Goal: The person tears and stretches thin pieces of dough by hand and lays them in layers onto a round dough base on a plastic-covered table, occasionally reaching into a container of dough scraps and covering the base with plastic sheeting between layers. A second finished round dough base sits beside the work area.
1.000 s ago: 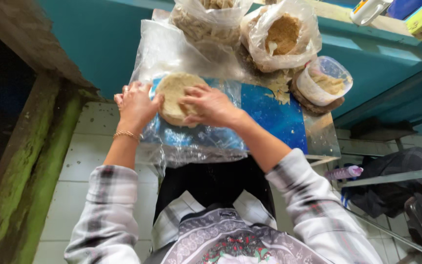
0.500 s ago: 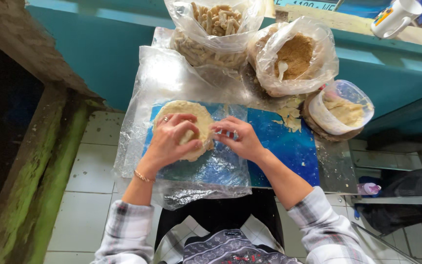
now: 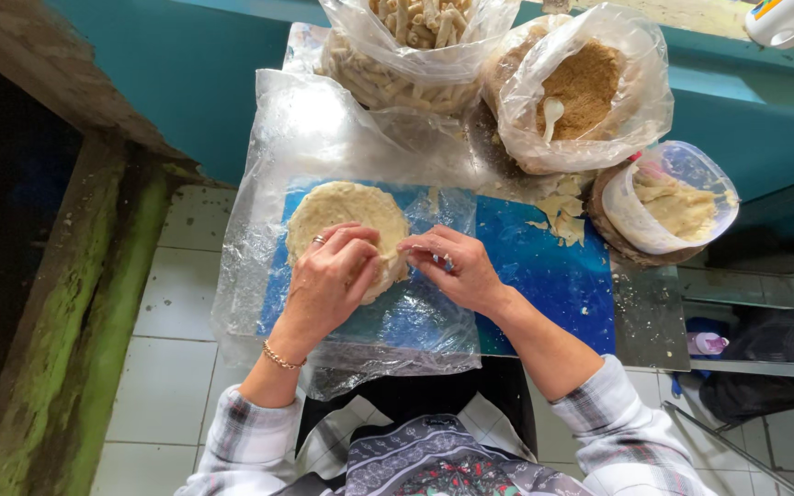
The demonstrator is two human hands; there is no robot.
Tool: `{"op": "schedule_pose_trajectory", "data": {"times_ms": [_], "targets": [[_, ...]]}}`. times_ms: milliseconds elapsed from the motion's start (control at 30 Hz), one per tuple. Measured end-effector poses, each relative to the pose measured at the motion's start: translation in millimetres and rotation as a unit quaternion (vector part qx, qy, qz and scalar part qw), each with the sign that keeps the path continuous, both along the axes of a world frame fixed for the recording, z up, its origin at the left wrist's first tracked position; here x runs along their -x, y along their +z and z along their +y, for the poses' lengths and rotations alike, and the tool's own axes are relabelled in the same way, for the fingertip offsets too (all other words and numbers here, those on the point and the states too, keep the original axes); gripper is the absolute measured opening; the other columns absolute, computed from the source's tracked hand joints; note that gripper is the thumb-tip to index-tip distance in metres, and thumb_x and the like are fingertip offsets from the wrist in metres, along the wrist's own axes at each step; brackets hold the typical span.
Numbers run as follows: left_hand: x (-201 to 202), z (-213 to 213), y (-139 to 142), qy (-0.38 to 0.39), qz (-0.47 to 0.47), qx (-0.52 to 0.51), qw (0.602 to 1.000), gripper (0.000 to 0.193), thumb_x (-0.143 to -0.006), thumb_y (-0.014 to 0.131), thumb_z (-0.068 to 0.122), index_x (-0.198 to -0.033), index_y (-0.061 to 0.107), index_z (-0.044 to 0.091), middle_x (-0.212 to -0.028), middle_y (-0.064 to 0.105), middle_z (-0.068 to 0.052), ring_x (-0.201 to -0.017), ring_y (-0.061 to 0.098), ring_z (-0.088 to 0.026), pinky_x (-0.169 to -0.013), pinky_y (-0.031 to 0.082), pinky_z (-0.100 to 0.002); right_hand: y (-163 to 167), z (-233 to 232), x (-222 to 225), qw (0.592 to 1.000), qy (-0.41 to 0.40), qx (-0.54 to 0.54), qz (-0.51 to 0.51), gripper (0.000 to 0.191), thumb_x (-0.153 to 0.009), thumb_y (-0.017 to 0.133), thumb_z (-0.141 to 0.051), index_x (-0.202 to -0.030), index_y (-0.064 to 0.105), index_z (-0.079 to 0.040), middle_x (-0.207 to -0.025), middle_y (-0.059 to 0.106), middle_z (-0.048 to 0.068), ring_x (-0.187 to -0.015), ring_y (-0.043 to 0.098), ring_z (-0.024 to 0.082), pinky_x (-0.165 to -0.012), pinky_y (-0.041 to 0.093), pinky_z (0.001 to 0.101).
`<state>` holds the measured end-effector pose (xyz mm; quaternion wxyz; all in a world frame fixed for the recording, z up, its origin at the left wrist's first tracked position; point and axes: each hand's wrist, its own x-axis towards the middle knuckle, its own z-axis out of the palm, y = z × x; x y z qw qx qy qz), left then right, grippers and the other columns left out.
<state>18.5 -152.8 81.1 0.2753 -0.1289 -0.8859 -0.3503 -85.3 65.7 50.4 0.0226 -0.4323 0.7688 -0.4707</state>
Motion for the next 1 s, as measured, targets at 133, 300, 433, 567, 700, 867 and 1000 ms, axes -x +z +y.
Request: {"op": "schedule_pose_trajectory", "data": {"times_ms": [133, 300, 433, 567, 700, 867, 1000], "targets": [[4.1, 1.3, -2.4, 0.018, -0.026, -0.031, 0.999, 0.007, -0.089, 0.069, 0.009, -0.091, 0.065, 0.004, -0.109, 0.07, -0.009, -0.103, 0.065, -0.032, -0.092, 0.05, -0.044, 12.6, -6.0, -3.5, 0.999, -0.038, 0.007, -0.016, 0.026, -0.091, 0.075, -0.003, -0.116, 0.075, -0.013, -0.1, 0.072, 0.004, -0.077, 0.068, 0.013, -0.064, 0.055, 0.027], [4.4, -4.3, -2.0, -0.01, -0.093, -0.083, 0.992, 0.008, -0.096, 0.064, 0.011, -0.098, 0.062, 0.004, -0.103, 0.067, -0.01, -0.098, 0.064, -0.031, -0.087, 0.05, -0.043, 43.7, -17.5, -7.5, 0.975, -0.018, 0.013, 0.219, 0.043, -0.08, 0.082, -0.024, -0.12, 0.07, -0.01, -0.119, 0.068, 0.013, -0.112, 0.062, 0.032, -0.094, 0.05, 0.0424], [-6.6, -3.4, 0.6, 0.019, -0.135, -0.112, 0.984, 0.015, -0.097, 0.066, 0.018, -0.106, 0.062, 0.006, -0.101, 0.065, -0.01, -0.093, 0.065, -0.027, -0.084, 0.05, -0.041, 55.9, -37.0, 7.9, 0.965, 0.053, -0.054, 0.25, 0.03, -0.082, 0.079, -0.022, -0.111, 0.073, -0.015, -0.117, 0.072, 0.005, -0.116, 0.063, 0.03, -0.101, 0.048, 0.0441], [-24.5, -6.2, 8.1, 0.09, -0.027, -0.008, 0.996, 0.031, -0.084, 0.077, 0.03, -0.104, 0.064, 0.01, -0.104, 0.065, -0.009, -0.099, 0.063, -0.025, -0.086, 0.044, -0.044, 48.2, -43.8, 21.0, 0.972, 0.104, -0.065, 0.2, 0.016, -0.087, 0.079, -0.018, -0.101, 0.072, -0.016, -0.112, 0.074, 0.001, -0.109, 0.065, 0.026, -0.094, 0.05, 0.0418], [-20.4, 11.7, 4.7, 0.183, -0.026, 0.043, 0.982, 0.034, -0.077, 0.082, 0.03, -0.1, 0.066, 0.013, -0.104, 0.063, -0.006, -0.103, 0.06, -0.025, -0.089, 0.041, -0.046, 34.8, -52.2, 21.5, 0.984, 0.067, -0.085, 0.144, 0.019, -0.085, 0.084, -0.019, -0.102, 0.076, -0.017, -0.1, 0.071, 0.001, -0.097, 0.064, 0.025, -0.088, 0.053, 0.0383], [-3.1, 21.3, -6.7, 0.188, -0.04, 0.011, 0.981, 0.021, -0.081, 0.079, 0.017, -0.096, 0.066, 0.011, -0.103, 0.062, -0.009, -0.099, 0.062, -0.029, -0.084, 0.047, -0.045, 41.1, -52.3, 32.1, 0.99, 0.112, -0.006, 0.084, 0.033, -0.077, 0.089, -0.02, -0.103, 0.071, -0.011, -0.104, 0.072, 0.001, -0.097, 0.064, 0.025, -0.091, 0.052, 0.0388], [-3.1, 20.7, -5.2, 0.163, -0.069, -0.099, 0.979, 0.016, -0.085, 0.072, 0.01, -0.099, 0.063, 0.009, -0.106, 0.064, -0.009, -0.093, 0.066, -0.028, -0.082, 0.053, -0.043, 48.7, -41.8, 45.4, 0.971, 0.068, -0.047, 0.226, 0.027, -0.075, 0.082, -0.012, -0.101, 0.076, -0.017, -0.113, 0.071, 0.005, -0.101, 0.065, 0.028, -0.088, 0.054, 0.0394]]}}
